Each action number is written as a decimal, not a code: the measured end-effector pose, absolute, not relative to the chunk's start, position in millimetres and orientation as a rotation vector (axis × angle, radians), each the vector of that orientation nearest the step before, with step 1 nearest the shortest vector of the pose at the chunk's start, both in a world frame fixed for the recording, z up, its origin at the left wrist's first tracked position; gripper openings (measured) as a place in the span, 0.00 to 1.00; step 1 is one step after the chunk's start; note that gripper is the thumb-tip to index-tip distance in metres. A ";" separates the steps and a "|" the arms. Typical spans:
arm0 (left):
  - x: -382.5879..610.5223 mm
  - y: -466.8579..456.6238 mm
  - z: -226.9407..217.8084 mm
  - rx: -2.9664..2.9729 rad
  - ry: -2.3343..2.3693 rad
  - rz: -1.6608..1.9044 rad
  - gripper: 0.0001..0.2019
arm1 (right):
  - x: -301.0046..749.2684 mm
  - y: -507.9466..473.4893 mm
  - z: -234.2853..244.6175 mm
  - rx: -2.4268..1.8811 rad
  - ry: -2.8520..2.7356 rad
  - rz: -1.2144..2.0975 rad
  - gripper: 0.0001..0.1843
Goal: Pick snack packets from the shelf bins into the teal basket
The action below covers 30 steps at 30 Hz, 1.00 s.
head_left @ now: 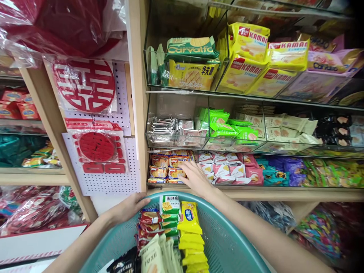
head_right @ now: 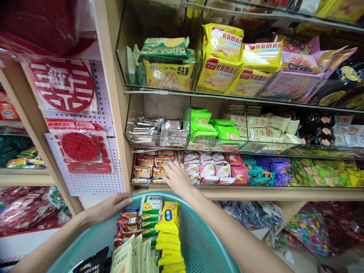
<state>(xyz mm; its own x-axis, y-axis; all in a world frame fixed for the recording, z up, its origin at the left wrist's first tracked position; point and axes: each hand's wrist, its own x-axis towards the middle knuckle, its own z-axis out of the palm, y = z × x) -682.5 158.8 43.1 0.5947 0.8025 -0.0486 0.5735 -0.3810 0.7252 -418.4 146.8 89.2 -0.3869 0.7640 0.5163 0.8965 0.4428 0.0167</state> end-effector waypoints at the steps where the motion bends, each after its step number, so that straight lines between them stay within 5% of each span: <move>1: -682.8 158.5 43.1 2.103 1.088 0.404 0.20 | -419.5 147.6 87.4 -1.411 -2.265 -0.429 0.16; 17: -679.5 153.1 48.6 2.138 1.124 0.378 0.19 | -426.5 148.7 81.8 -1.480 -2.244 -0.522 0.07; 30: -678.2 153.9 52.1 2.171 1.154 0.344 0.21 | -409.7 90.3 114.2 -1.298 -1.970 -0.115 0.09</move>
